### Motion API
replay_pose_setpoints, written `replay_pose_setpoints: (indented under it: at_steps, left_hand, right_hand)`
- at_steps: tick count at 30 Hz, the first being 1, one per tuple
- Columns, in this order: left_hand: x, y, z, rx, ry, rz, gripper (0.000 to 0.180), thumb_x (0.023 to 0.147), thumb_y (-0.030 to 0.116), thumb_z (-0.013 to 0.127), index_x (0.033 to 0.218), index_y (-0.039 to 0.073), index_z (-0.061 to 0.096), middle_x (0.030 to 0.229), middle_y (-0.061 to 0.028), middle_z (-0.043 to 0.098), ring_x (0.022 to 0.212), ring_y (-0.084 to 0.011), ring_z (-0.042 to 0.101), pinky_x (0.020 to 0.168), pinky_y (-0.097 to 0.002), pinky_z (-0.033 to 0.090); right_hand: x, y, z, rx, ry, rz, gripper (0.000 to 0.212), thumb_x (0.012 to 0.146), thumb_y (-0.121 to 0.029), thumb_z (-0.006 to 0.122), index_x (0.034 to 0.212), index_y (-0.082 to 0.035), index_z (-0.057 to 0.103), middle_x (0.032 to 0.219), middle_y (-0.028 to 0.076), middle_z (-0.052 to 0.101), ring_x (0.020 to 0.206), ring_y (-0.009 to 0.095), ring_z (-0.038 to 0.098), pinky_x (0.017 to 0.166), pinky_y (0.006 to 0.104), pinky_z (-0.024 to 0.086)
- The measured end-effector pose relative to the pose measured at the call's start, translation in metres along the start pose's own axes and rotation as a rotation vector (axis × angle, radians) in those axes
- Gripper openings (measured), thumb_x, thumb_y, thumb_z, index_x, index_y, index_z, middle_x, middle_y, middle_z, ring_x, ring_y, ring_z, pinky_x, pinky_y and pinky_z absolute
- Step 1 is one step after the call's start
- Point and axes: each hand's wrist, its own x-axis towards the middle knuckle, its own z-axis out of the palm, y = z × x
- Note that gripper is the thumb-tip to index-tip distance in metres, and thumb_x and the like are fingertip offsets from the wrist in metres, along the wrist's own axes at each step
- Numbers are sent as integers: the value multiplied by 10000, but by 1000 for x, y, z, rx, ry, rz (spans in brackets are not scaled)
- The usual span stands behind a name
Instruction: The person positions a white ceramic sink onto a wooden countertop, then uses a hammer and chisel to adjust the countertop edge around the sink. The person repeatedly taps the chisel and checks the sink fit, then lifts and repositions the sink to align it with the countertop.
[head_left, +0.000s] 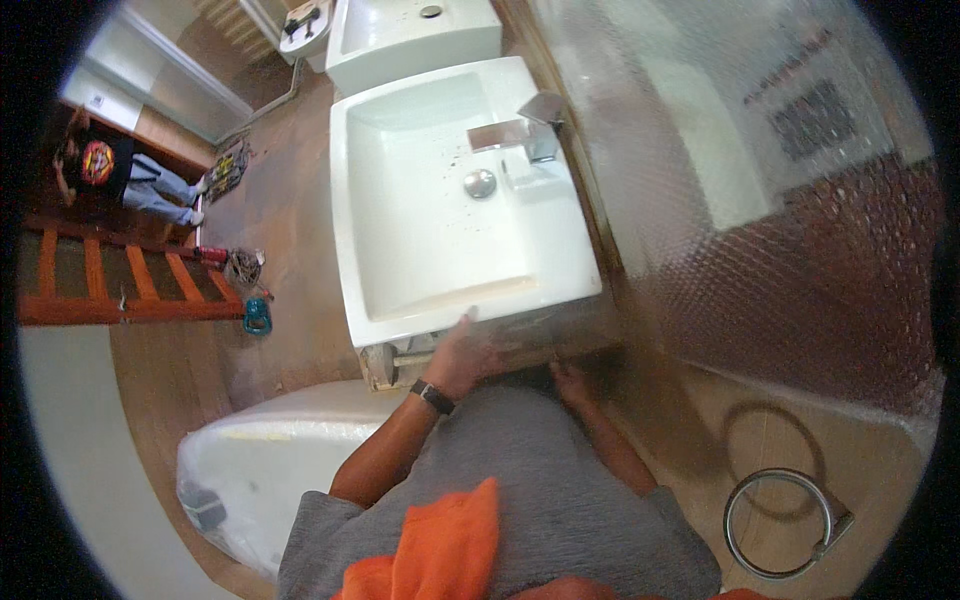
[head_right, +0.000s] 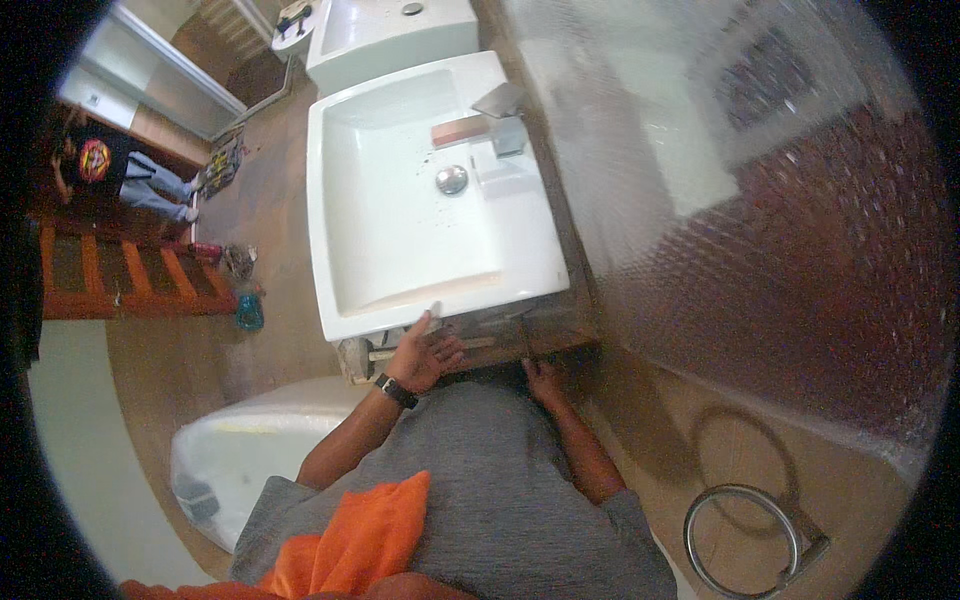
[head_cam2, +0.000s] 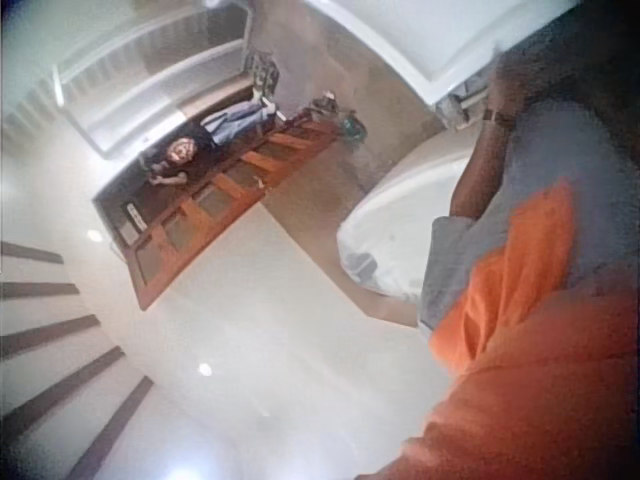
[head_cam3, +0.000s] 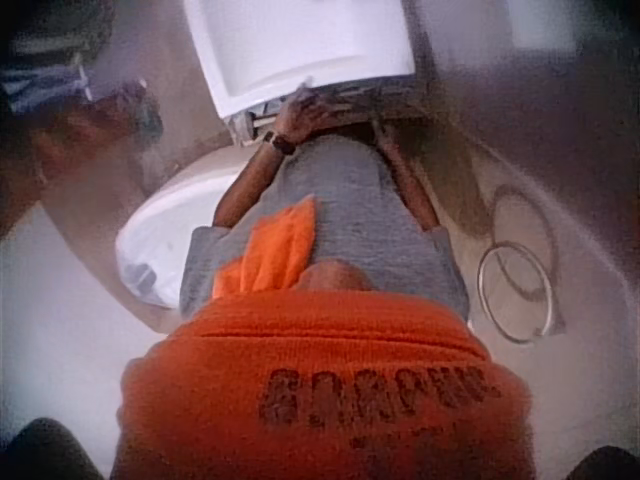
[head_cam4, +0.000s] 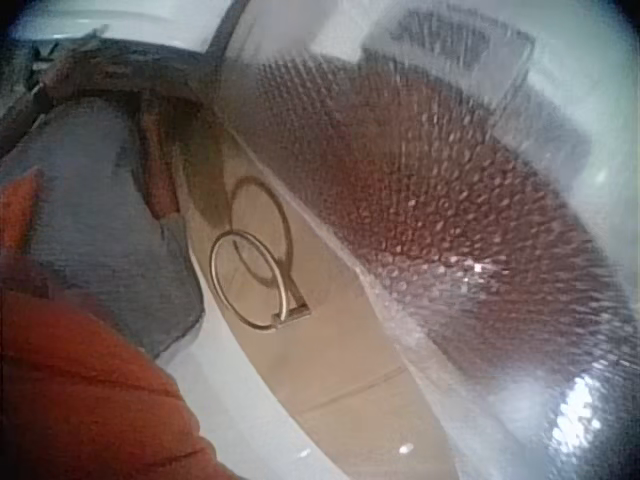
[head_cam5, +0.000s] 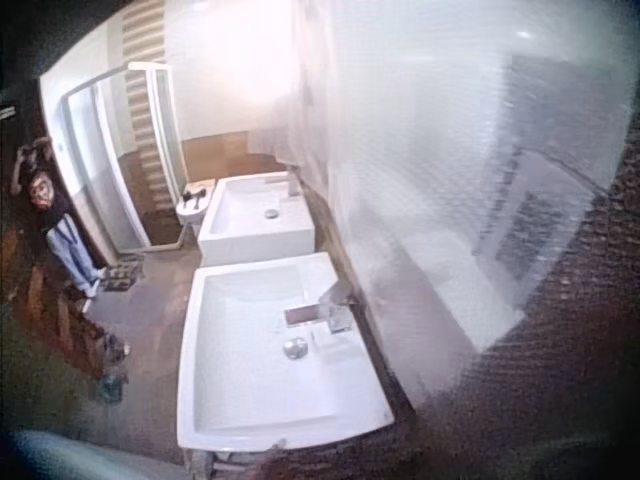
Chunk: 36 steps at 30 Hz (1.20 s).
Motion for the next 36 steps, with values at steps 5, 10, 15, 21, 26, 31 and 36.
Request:
replay_pose_setpoints:
  at_steps: [5, 10, 15, 21, 26, 31, 36]
  left_hand:
    - [-5, 0, 34, 802, 133, 142, 626, 888, 479, 716, 1295, 31, 554, 1216, -172, 592, 1141, -295, 570, 963, -447, 486]
    - [1, 18, 36, 1793, 246, 933, 467, 741, 276, 846, 1100, 48, 653, 1162, -177, 625, 1117, -356, 573, 977, -444, 472]
    - [-1, 77, -60, 1356, 893, 1151, 556, 853, 264, 792, 1255, -28, 543, 1247, -212, 555, 1182, -362, 517, 1053, -452, 391]
    - [-8, 91, -188, 597, 748, 716, 674, 960, 432, 657, 1336, -107, 507, 1318, -220, 573, 1202, -295, 535, 1058, -422, 390]
    - [-17, 77, -152, 694, 619, 637, 686, 954, 411, 652, 1427, -45, 454, 1383, -184, 537, 1240, -283, 511, 1069, -421, 387]
    - [5, 45, -238, 398, 337, 713, 706, 1007, 517, 499, 1477, -2, 406, 1464, -158, 481, 1336, -265, 464, 1123, -434, 355]
    - [17, 50, -249, 327, 385, 859, 757, 1039, 601, 311, 1440, -25, 456, 1394, -166, 545, 1286, -264, 512, 1103, -415, 374]
  right_hand:
    - [2, 4, 0, 91, 68, -139, 692, 932, -544, 606, 1321, 28, 580, 1296, 254, 614, 1230, 415, 568, 1049, 470, 429]
    - [28, 32, -12, -17, 188, -250, 695, 915, -552, 630, 1311, 18, 593, 1302, 253, 617, 1218, 428, 578, 1039, 470, 445]
    - [-1, -48, -74, 557, 326, -101, 643, 970, -515, 565, 1312, 30, 586, 1341, 235, 592, 1267, 391, 537, 1093, 446, 394]
    - [25, -142, -135, 546, 248, -342, 636, 972, -475, 584, 1365, 24, 543, 1429, 192, 525, 1351, 321, 438, 1163, 409, 282]
    - [148, -93, -137, 726, 433, -373, 671, 1006, -525, 511, 1381, 32, 531, 1399, 179, 533, 1308, 297, 474, 1129, 398, 326]
    - [184, -134, -154, 499, 465, -244, 668, 1006, -523, 514, 1379, 31, 533, 1396, 179, 535, 1304, 297, 477, 1126, 399, 329]
    - [195, -159, -156, 372, 478, -170, 665, 1005, -520, 516, 1377, 31, 534, 1392, 178, 537, 1300, 296, 480, 1122, 400, 333]
